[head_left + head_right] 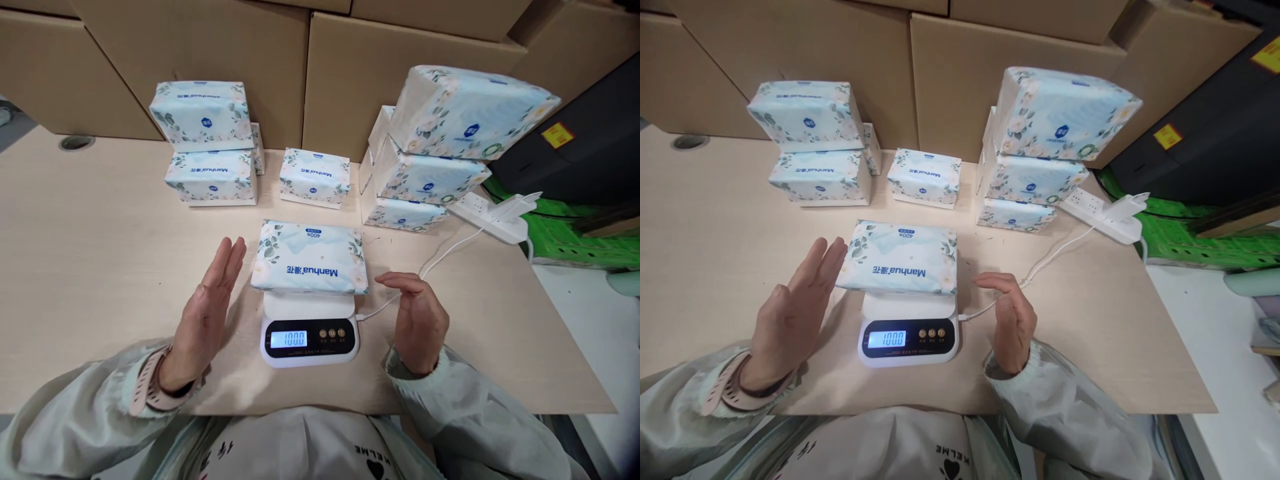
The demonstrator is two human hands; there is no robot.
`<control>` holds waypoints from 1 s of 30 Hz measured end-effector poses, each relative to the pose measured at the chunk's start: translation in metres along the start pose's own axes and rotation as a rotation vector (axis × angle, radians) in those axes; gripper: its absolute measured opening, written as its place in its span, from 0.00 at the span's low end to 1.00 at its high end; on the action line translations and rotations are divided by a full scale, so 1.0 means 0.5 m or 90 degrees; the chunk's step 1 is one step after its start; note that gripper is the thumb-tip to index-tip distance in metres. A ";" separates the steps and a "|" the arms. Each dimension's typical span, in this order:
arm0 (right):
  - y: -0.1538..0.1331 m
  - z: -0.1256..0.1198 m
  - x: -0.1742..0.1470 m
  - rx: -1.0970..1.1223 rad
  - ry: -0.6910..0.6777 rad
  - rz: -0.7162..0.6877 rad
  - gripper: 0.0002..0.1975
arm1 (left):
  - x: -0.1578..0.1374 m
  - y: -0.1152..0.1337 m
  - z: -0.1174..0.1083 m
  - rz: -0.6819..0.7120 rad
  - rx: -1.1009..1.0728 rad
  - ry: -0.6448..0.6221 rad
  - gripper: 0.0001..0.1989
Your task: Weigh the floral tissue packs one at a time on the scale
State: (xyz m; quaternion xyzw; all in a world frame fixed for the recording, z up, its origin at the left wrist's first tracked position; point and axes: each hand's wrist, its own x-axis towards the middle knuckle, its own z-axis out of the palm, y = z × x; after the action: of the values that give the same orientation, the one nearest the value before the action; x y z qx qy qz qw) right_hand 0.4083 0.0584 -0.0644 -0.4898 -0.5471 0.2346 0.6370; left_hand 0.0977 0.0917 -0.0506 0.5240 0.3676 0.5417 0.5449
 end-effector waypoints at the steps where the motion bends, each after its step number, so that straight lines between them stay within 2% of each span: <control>1: 0.001 0.000 0.000 0.004 -0.005 0.000 0.19 | 0.000 -0.001 -0.001 0.002 0.003 -0.001 0.26; 13: 0.000 -0.002 0.003 -0.040 -0.017 0.015 0.21 | -0.001 0.008 -0.001 -0.014 0.033 -0.020 0.28; 18: -0.001 0.001 0.005 -0.027 -0.026 0.014 0.20 | 0.004 0.011 0.007 0.015 0.039 0.009 0.26; 24: -0.008 0.007 0.008 -0.006 -0.038 0.040 0.18 | 0.012 0.012 0.009 0.004 0.057 0.025 0.26; 28: -0.003 0.007 0.001 -0.012 -0.070 0.089 0.20 | 0.011 -0.001 0.006 0.005 0.041 -0.002 0.26; 30: -0.002 0.006 -0.004 -0.010 -0.120 0.105 0.23 | 0.007 -0.006 0.009 -0.007 0.034 -0.045 0.29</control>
State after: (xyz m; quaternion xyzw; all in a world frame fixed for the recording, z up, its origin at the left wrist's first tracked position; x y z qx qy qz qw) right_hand 0.4046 0.0572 -0.0646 -0.5138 -0.5643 0.3269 0.5573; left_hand 0.1031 0.0946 -0.0522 0.5552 0.3652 0.5095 0.5465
